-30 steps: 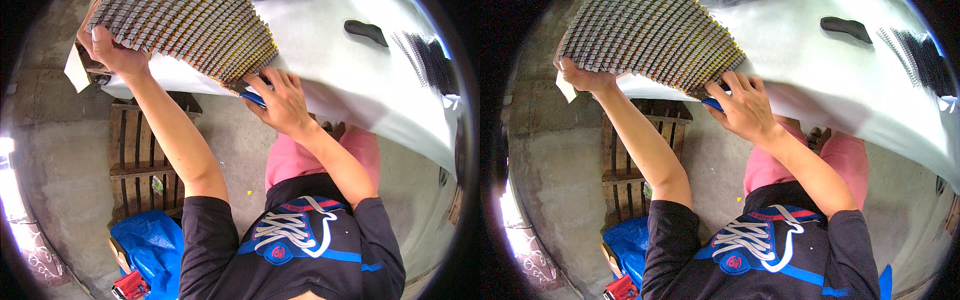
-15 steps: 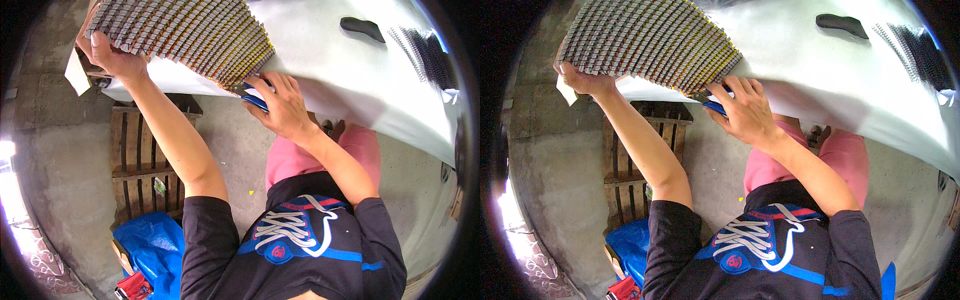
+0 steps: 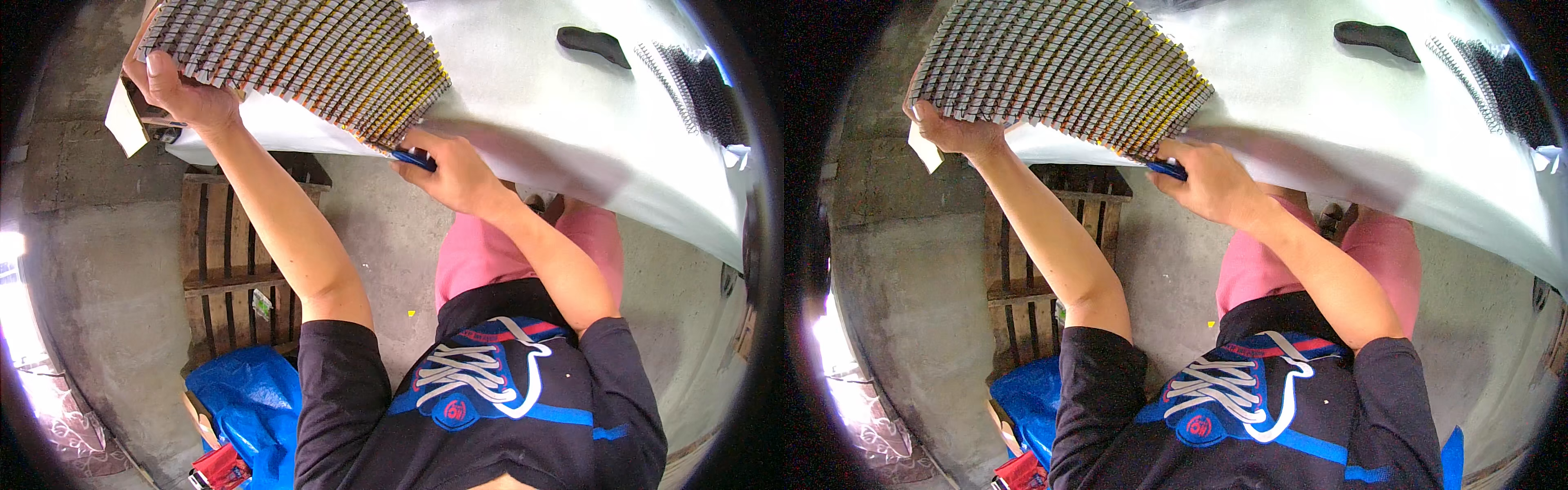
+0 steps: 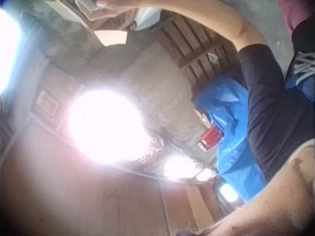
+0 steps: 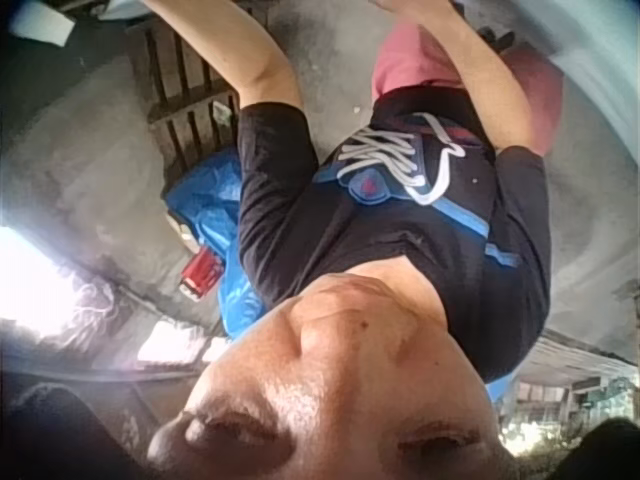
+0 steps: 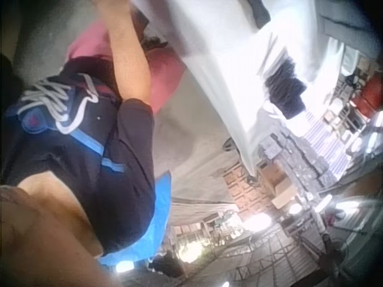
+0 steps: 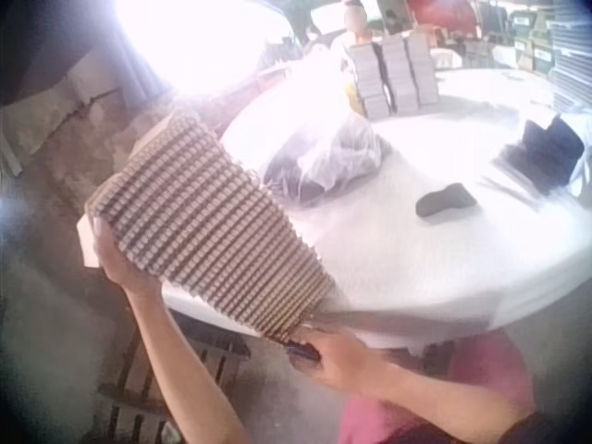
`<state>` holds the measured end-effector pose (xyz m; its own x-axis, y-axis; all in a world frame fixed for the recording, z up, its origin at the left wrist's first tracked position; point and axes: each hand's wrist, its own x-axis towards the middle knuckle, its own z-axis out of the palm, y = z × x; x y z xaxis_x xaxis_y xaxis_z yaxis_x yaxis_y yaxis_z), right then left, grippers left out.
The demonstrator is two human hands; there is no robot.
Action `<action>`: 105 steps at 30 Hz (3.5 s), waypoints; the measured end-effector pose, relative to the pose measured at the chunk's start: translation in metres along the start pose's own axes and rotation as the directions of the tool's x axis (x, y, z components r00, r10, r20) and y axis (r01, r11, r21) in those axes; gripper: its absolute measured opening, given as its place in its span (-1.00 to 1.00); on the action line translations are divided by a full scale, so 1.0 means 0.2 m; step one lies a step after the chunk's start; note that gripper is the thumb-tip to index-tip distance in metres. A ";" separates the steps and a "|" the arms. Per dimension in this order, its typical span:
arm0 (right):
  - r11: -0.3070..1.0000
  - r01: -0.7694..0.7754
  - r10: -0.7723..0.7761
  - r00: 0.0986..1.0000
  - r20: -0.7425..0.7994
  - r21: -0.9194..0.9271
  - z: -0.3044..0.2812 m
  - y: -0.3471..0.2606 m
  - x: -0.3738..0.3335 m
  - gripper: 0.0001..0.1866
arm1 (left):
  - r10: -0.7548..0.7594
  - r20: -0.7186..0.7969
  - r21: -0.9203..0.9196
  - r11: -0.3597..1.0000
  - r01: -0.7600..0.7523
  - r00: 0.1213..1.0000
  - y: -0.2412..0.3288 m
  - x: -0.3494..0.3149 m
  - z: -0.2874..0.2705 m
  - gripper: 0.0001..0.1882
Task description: The person uses a pair of snips to trim excess wire from the spiral binding of a stack of yellow notebooks on a production table, then aligns the stack and repeats the process on the other end of the binding.
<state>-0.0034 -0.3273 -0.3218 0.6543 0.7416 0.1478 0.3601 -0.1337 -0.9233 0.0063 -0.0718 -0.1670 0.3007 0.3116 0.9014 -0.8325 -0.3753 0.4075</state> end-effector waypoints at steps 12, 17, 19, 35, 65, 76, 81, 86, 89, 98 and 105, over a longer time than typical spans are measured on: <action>0.753 0.255 -0.482 0.841 -0.244 -0.607 0.03 0.11 -0.04 -0.59 | -0.050 0.005 0.068 0.996 0.049 0.999 0.01 -0.03 0.02 -0.61; 0.736 0.258 -0.476 0.854 -0.209 -0.626 0.03 0.12 -0.03 -0.64 | -0.045 0.026 0.042 0.998 0.044 0.999 0.00 -0.02 0.02 -0.60; 0.798 0.231 -0.377 0.912 -0.163 -0.557 0.02 0.10 -0.04 -0.66 | -0.040 0.014 0.059 0.998 0.039 0.999 0.00 -0.02 0.02 -0.58; 0.772 -0.278 0.297 0.953 0.063 0.572 0.26 0.08 -0.13 -0.65 | 0.029 -0.022 0.116 0.993 -0.026 0.999 0.01 -0.02 0.06 -0.62; 0.860 -0.375 0.279 0.913 0.296 0.347 0.01 0.11 -0.04 -0.65 | -0.020 0.015 0.020 1.000 0.019 1.000 -0.03 0.00 0.00 -0.54; 0.771 0.135 -0.378 0.883 -0.277 -0.622 0.07 0.17 -0.14 -0.61 | -0.030 -0.013 0.048 0.998 0.031 0.999 -0.01 -0.02 0.03 -0.56; 0.719 0.152 -0.432 0.862 -0.264 -0.678 0.08 0.19 -0.11 -0.59 | -0.022 0.011 0.025 0.999 0.021 1.000 -0.02 -0.01 0.02 -0.56; 0.716 0.170 -0.454 0.850 -0.266 -0.677 0.07 0.20 -0.11 -0.59 | -0.023 0.011 0.069 0.997 0.023 1.000 -0.04 0.01 -0.04 -0.55; 0.713 0.170 -0.459 0.846 -0.270 -0.680 0.08 0.20 -0.11 -0.59 | -0.027 0.015 0.078 0.997 0.025 1.000 -0.03 0.00 0.00 -0.54; 0.825 0.121 -0.269 0.943 -0.195 -0.552 0.10 0.16 -0.12 -0.68 | -0.066 -0.090 0.089 0.993 0.074 0.994 -0.05 0.01 -0.02 -0.48; 0.862 -0.416 0.367 0.906 0.210 0.289 0.11 0.10 -0.10 -0.65 | -0.059 -0.072 0.055 0.996 0.063 0.996 -0.04 0.01 0.00 -0.55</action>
<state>-0.0238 -0.3310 -0.3514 0.5857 0.7611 -0.2789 -0.1536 -0.2337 -0.9601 0.0131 -0.0679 -0.1686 0.3149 0.3954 0.8628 -0.7851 -0.4024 0.4709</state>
